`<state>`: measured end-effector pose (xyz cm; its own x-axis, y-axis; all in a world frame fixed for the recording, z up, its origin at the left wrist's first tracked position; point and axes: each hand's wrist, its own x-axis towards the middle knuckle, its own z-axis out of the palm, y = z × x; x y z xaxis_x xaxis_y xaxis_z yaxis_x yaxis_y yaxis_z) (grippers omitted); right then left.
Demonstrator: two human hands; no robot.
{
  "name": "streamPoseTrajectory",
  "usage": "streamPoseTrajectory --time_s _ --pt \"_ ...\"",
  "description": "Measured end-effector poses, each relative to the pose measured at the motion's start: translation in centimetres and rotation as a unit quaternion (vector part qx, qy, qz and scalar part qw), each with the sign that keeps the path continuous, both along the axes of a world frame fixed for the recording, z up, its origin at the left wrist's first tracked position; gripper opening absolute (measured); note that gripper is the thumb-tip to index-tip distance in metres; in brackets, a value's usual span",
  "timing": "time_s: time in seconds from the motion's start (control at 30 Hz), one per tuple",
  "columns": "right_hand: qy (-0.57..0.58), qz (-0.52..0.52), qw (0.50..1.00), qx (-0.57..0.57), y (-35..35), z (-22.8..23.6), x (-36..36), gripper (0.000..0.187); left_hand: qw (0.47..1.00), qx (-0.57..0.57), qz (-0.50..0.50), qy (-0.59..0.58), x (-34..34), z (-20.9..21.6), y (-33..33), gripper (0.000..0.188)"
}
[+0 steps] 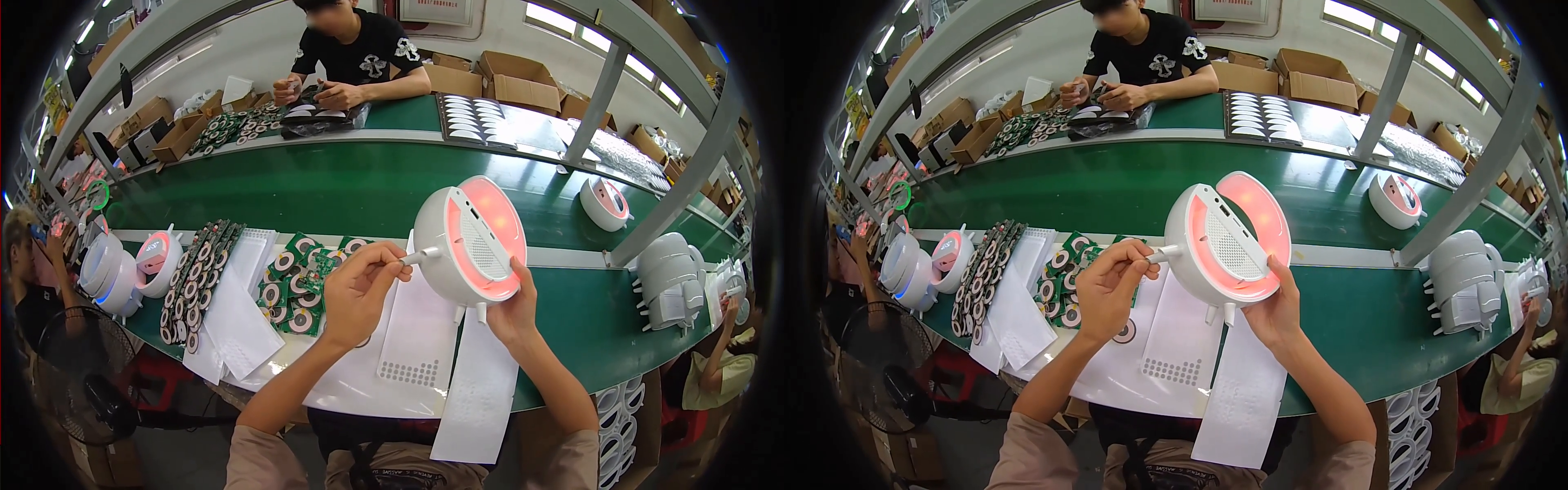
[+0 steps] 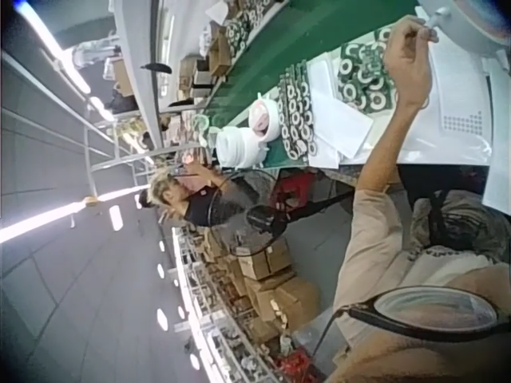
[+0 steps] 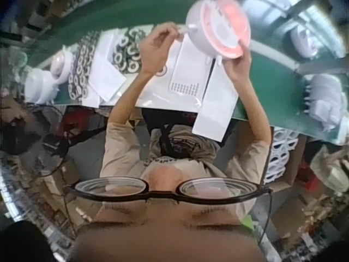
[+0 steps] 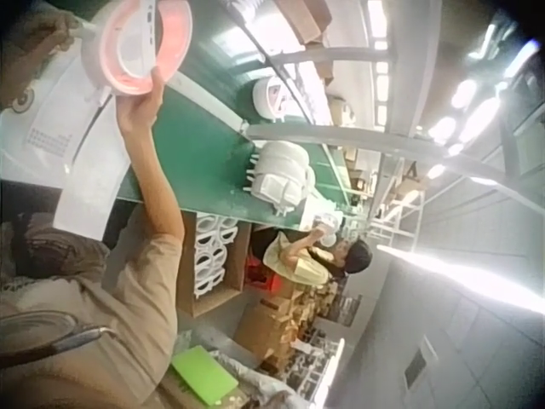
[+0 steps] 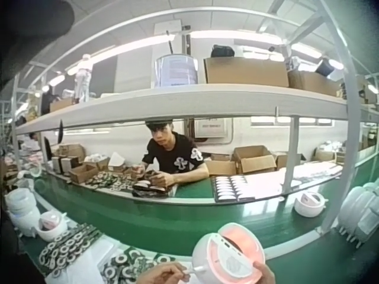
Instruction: The person assembles electronic circuit boards into plastic housings by hand, adding LED components and stickers to create light fixtures.
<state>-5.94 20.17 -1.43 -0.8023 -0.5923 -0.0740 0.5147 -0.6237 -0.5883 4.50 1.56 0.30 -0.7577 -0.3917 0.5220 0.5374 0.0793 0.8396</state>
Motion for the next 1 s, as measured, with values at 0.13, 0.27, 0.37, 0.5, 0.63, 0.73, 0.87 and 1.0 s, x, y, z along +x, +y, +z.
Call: streamPoseTrajectory --time_s 0.13,0.27,0.37,0.5,0.63,0.73,0.87,1.0 --pt "0.007 0.001 1.000 0.008 0.0 0.0 0.0 0.056 1.000 0.000 0.005 -0.006 0.0 -0.2 -0.1 0.007" --pt "0.009 0.004 1.000 -0.001 0.3 0.1 -0.1 0.057 0.998 0.056 -0.030 0.019 -0.1 -0.2 -0.2 0.006" --pt "0.008 0.000 1.000 -0.001 0.3 0.1 -0.5 0.056 0.996 0.069 -0.059 0.006 -0.3 -0.2 -0.4 0.005" --pt "0.019 -0.044 0.999 0.009 0.5 -0.1 -1.6 0.059 0.999 0.036 0.039 -0.001 -0.5 0.1 -0.7 0.004" --pt "-0.007 -0.080 0.997 -0.006 1.5 -0.6 -3.4 0.062 0.924 -0.294 -0.136 -0.203 0.1 -0.8 -0.4 0.008" --pt "-0.031 -0.127 0.991 -0.032 1.7 -0.5 -3.9 0.059 0.897 -0.339 -0.183 -0.217 0.2 -1.3 1.5 0.007" --pt "-0.043 -0.098 0.993 -0.043 1.7 -0.8 -3.7 0.057 0.966 -0.196 -0.088 -0.144 0.4 -0.5 1.6 0.006" --pt "-0.049 -0.061 0.996 -0.050 1.3 -1.0 -2.7 0.055 0.999 -0.024 -0.024 -0.040 0.0 -0.3 1.3 0.007"
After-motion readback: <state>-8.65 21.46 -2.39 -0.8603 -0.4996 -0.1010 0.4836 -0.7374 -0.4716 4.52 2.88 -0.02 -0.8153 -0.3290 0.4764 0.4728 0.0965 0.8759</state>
